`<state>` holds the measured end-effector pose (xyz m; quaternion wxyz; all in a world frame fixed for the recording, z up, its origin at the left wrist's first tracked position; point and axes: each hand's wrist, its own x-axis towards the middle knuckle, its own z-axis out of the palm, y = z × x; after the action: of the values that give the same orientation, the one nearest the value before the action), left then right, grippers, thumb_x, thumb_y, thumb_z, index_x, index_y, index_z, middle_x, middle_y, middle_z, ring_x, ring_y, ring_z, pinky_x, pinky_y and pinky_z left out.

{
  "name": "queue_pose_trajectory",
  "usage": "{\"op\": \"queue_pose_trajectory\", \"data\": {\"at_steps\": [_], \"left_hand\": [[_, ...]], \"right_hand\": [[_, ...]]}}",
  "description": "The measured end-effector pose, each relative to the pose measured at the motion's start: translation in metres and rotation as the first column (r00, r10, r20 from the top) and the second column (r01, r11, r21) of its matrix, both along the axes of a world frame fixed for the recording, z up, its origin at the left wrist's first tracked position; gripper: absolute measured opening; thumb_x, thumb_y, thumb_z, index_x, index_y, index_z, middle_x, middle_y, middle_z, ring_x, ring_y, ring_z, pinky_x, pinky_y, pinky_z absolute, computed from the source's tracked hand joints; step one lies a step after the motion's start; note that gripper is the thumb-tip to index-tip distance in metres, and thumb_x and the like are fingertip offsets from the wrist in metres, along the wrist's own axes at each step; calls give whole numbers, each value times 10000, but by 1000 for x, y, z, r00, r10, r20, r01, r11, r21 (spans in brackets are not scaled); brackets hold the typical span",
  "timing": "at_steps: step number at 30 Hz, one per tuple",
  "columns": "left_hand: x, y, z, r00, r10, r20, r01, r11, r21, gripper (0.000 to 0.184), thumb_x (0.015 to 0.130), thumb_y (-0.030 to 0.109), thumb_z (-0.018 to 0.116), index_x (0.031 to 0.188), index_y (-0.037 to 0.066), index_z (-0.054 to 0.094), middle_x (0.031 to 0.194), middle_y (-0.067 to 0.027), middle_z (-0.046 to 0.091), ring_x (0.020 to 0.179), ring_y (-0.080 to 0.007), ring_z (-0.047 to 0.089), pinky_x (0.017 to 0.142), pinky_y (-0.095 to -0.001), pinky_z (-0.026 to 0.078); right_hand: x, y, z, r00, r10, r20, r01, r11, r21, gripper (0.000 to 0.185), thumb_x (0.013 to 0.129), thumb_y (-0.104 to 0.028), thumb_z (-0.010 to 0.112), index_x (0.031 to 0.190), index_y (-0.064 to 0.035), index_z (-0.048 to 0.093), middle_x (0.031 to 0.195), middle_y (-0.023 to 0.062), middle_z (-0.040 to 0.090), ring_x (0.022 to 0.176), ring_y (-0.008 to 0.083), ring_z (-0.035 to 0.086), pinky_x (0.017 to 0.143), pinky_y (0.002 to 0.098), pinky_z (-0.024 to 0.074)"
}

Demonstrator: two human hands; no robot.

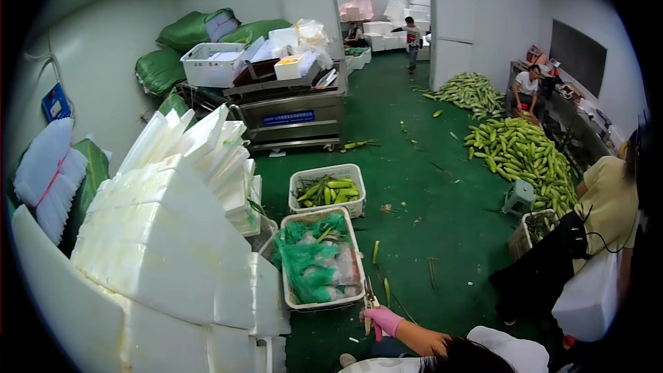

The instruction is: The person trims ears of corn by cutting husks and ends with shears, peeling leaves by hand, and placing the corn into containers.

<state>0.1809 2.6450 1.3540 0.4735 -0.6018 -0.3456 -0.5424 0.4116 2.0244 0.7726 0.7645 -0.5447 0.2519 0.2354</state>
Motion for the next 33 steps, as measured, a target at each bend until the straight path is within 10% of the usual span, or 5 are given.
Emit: {"op": "queue_pose_trajectory", "data": {"at_steps": [16,21,24,26,33], "left_hand": [[209,-232,-306,505,-835,-219,743,549,-383,513,988,255,474,1440,15,431,1521,-260,364,1445,-442,285,1177,-605,173],[264,-377,-493,113,-983,145,203,-120,-972,606,776,51,627,1371,17,515,1483,-218,439,1403,-386,379,1169,-468,287],[269,-448,-610,414,-812,411,-414,-570,-710,617,758,191,676,1322,-25,547,1349,-242,553,1306,-355,490,1080,-434,416],[243,-467,-763,387,-922,34,-763,-340,-550,762,824,442,681,1394,-32,503,1399,-241,534,1378,-324,432,1115,-408,379],[273,-563,-688,263,-870,417,-957,-289,0,893,891,593,564,1503,-22,349,1525,-236,385,1367,-294,433,1118,-396,366]], "right_hand": [[-63,-183,-7,962,-250,-108,261,960,98,231,878,-165,661,1018,15,624,919,110,667,848,233,666,788,354,553],[-101,-266,-14,906,-398,-145,417,899,134,197,923,-148,609,1054,-6,570,985,157,668,928,306,679,804,438,582],[-119,-298,-21,813,-517,-267,564,813,143,227,901,-158,625,1075,-28,560,947,158,663,860,348,670,753,477,571],[-132,-313,-19,758,-565,-327,642,735,218,279,901,-171,615,1139,-56,524,990,172,654,935,394,655,785,531,560],[-184,-346,-61,756,-610,-237,655,706,269,302,966,-312,545,1141,-74,609,1058,88,671,952,233,631,791,412,549]]}}
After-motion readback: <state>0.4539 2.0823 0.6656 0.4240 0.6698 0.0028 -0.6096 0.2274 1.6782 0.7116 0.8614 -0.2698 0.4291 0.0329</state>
